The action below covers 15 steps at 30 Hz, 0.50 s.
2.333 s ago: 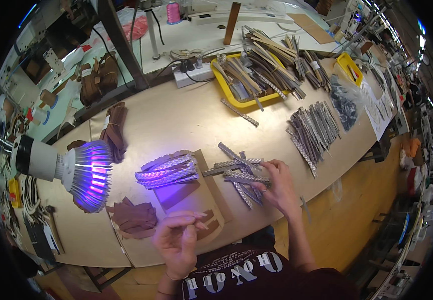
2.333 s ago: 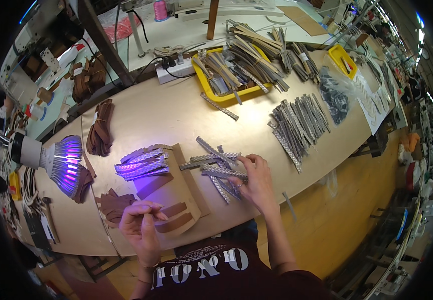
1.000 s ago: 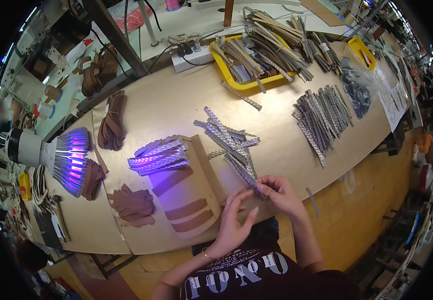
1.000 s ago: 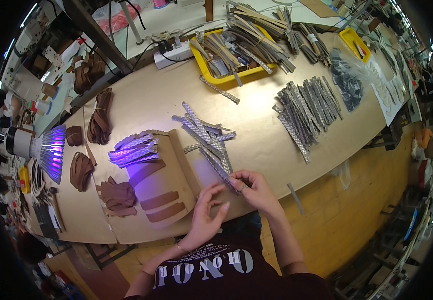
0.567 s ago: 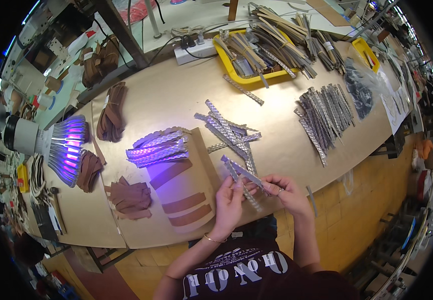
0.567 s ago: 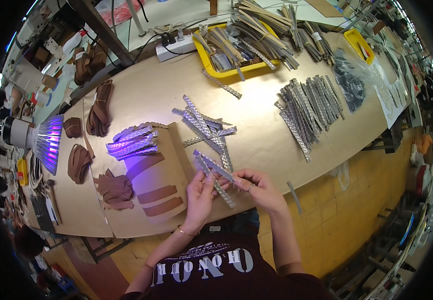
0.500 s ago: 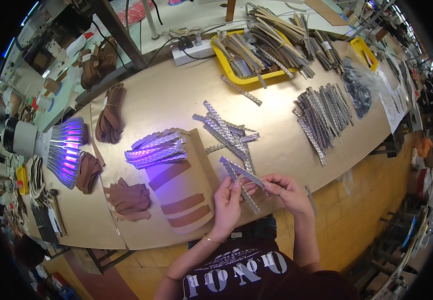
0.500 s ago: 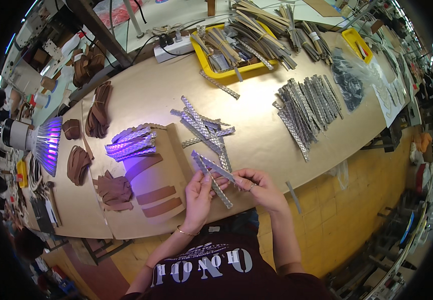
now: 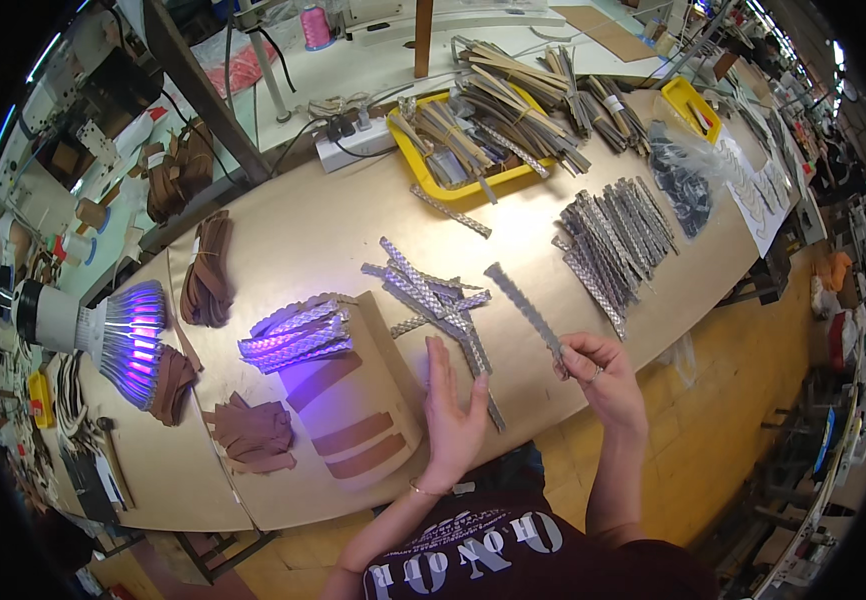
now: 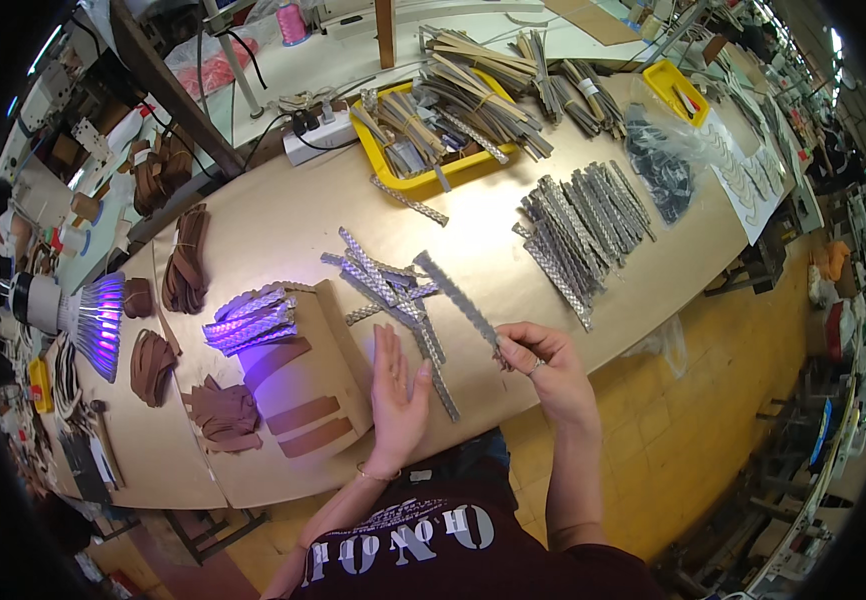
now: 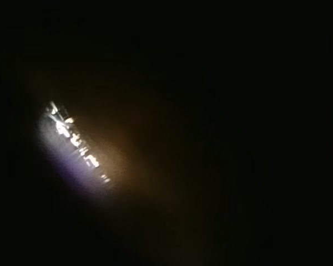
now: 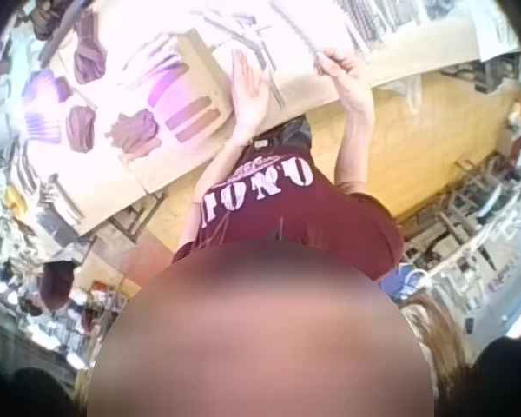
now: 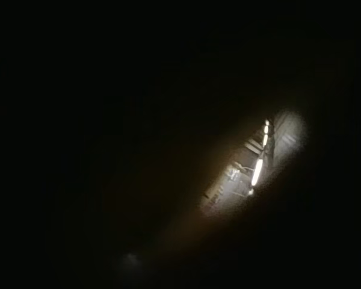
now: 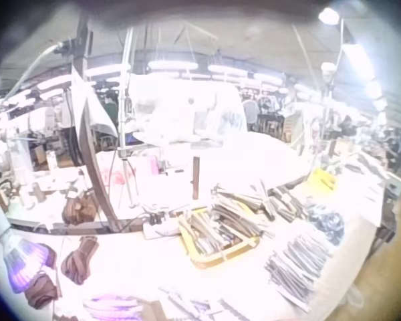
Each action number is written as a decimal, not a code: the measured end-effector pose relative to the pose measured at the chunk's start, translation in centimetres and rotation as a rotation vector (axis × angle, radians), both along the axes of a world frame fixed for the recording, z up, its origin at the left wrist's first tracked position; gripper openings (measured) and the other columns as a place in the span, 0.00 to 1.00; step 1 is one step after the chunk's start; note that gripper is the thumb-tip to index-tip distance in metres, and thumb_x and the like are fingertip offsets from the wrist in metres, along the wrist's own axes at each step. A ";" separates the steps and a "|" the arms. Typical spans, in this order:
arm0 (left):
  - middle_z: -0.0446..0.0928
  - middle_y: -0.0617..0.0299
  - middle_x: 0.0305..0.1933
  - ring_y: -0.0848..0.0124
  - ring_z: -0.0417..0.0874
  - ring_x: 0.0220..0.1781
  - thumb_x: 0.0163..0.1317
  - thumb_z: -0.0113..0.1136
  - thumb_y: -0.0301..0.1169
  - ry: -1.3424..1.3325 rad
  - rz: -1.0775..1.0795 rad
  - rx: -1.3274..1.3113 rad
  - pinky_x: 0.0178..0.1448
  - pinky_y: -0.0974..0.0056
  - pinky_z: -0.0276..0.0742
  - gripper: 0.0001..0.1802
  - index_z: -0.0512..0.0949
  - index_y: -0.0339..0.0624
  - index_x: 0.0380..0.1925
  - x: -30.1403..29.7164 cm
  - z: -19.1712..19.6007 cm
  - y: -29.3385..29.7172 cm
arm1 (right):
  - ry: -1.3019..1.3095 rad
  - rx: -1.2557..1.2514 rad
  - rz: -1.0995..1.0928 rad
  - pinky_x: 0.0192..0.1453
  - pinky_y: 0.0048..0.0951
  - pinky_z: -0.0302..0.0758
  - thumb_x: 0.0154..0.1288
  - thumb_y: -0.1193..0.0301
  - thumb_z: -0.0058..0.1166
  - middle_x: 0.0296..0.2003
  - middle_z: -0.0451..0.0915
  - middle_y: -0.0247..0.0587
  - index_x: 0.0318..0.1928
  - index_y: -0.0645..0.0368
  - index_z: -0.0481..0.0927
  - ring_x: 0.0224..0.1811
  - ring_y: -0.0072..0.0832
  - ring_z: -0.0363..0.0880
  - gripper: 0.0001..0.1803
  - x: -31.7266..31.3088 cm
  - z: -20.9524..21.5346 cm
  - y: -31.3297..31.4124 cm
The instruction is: The person repeatedly picks up braided cords and wraps them around a cylindrical cardboard form on a workbench. The person adjusts the cords to keep them aligned and stacked in layers. The task continues with the same wrapping motion throughout the clip.
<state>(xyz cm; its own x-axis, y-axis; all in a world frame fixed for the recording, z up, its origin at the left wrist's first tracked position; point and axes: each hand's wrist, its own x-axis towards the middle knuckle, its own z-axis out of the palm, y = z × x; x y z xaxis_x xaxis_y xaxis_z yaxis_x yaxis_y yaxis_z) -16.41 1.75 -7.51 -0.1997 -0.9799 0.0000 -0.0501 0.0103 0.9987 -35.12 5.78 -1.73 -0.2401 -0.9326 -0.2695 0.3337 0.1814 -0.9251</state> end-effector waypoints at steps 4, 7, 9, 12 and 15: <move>0.60 0.40 0.72 0.56 0.62 0.74 0.70 0.49 0.20 0.108 -0.135 -0.056 0.75 0.59 0.58 0.37 0.45 0.32 0.74 1.1 3.2 0.4 | -0.030 0.010 0.075 0.41 0.19 0.72 0.66 0.71 0.61 0.33 0.82 0.32 0.46 0.66 0.83 0.34 0.16 0.76 0.12 1.1 0.6 -0.6; 0.61 0.39 0.71 0.57 0.64 0.74 0.70 0.50 0.21 0.445 -0.172 0.214 0.75 0.58 0.58 0.36 0.46 0.32 0.73 1.8 5.9 0.3 | -0.045 -0.056 0.195 0.43 0.19 0.73 0.67 0.72 0.60 0.34 0.83 0.33 0.47 0.67 0.83 0.36 0.17 0.77 0.12 2.3 1.2 -1.3; 0.67 0.41 0.67 0.57 0.69 0.70 0.72 0.49 0.23 0.496 -0.142 0.225 0.71 0.56 0.66 0.34 0.48 0.33 0.73 2.4 7.3 -0.6 | -0.038 -0.034 0.277 0.45 0.20 0.73 0.67 0.73 0.59 0.36 0.83 0.34 0.48 0.67 0.83 0.37 0.17 0.78 0.12 3.3 1.8 -1.6; 0.74 0.44 0.60 0.58 0.77 0.62 0.73 0.47 0.25 0.517 -0.081 0.275 0.65 0.55 0.76 0.30 0.52 0.34 0.72 3.9 9.0 -1.9 | -0.046 -0.059 0.367 0.48 0.21 0.74 0.68 0.73 0.58 0.38 0.84 0.36 0.50 0.67 0.83 0.40 0.19 0.79 0.13 5.0 3.1 -2.1; 0.78 0.47 0.56 0.61 0.82 0.56 0.74 0.47 0.27 0.551 0.010 0.271 0.59 0.58 0.82 0.25 0.58 0.35 0.69 5.0 10.3 -2.5 | -0.050 -0.103 0.404 0.50 0.22 0.75 0.69 0.73 0.57 0.39 0.84 0.37 0.53 0.67 0.81 0.42 0.20 0.80 0.15 6.1 4.4 -3.0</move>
<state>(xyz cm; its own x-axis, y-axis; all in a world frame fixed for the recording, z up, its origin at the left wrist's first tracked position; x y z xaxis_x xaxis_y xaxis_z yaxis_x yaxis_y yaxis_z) -11.39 -0.75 2.77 -0.2324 -0.9612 -0.1487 0.4757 -0.2456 0.8446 -29.05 2.77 2.64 0.1615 -0.9717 -0.1723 0.2998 0.2146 -0.9296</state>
